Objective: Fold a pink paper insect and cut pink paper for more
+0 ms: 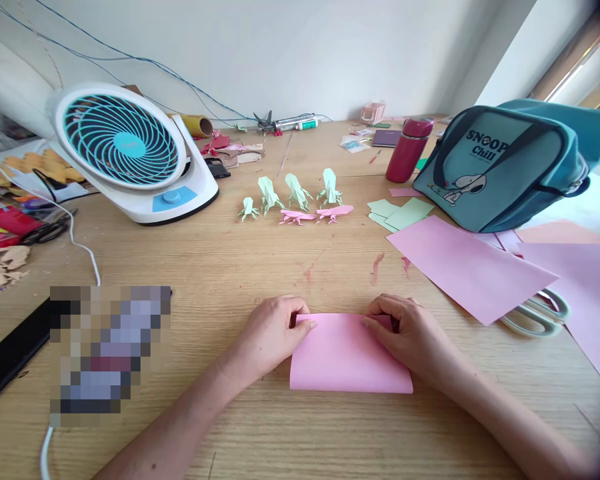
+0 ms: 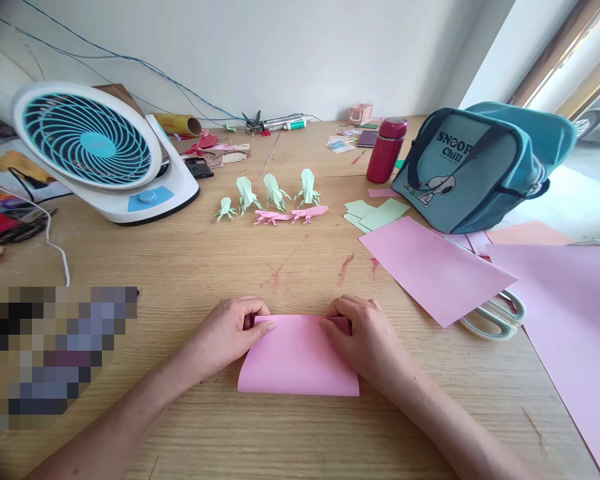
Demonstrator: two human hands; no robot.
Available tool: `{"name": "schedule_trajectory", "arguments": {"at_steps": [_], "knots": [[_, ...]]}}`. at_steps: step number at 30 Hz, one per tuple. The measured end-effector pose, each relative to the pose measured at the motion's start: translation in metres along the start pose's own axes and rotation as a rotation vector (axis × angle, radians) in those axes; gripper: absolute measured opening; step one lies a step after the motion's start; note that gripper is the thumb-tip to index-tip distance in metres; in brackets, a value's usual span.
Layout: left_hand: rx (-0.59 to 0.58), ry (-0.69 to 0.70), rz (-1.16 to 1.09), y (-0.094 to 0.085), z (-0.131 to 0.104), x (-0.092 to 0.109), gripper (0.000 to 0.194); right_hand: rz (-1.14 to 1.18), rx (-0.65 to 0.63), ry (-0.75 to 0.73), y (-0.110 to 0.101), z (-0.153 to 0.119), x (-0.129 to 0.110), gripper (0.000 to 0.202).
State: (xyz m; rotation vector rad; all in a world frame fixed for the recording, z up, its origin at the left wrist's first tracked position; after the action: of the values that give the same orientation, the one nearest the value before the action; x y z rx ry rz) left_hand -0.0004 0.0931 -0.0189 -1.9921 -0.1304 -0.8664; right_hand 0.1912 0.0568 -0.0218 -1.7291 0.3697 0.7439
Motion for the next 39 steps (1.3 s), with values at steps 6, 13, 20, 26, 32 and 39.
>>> {"name": "schedule_trajectory", "arguments": {"at_steps": [6, 13, 20, 26, 32, 39], "knots": [[0.049, 0.035, 0.171, 0.005, -0.001, 0.008, 0.015, -0.08, 0.033, -0.017, 0.001, 0.0, -0.005, 0.018], [0.016, -0.002, 0.227, 0.006, -0.002, 0.011, 0.017, -0.104, 0.026, 0.019, 0.003, -0.001, -0.001, 0.008], [0.023, 0.014, 0.272, 0.007, -0.003, 0.011, 0.004, -0.096, 0.069, 0.01, 0.0, -0.001, 0.001, 0.014], [-0.024, 0.494, 0.328, 0.014, -0.008, 0.045, 0.035, -0.094, 0.076, 0.02, 0.0, -0.001, 0.003, 0.015], [-0.21, 0.545, 0.28, 0.023, -0.014, 0.055, 0.028, -0.012, 0.055, -0.015, -0.006, -0.002, 0.01, 0.014], [-0.23, 0.432, 0.385, 0.032, -0.025, 0.06, 0.053, 0.084, -0.026, 0.027, -0.025, -0.037, 0.032, 0.007]]}}
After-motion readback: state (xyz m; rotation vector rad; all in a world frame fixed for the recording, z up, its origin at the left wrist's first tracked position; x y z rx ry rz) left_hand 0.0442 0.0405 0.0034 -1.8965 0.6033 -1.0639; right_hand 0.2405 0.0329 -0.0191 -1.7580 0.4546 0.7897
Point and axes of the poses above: each hand's wrist, its own z-axis towards the middle knuckle, its own y-axis out of the palm, x = y × z, the point moved 8 cm from there along z, towards the middle knuckle, and after that the axes turned 14 degrees about -x, right-handed, at the moved point
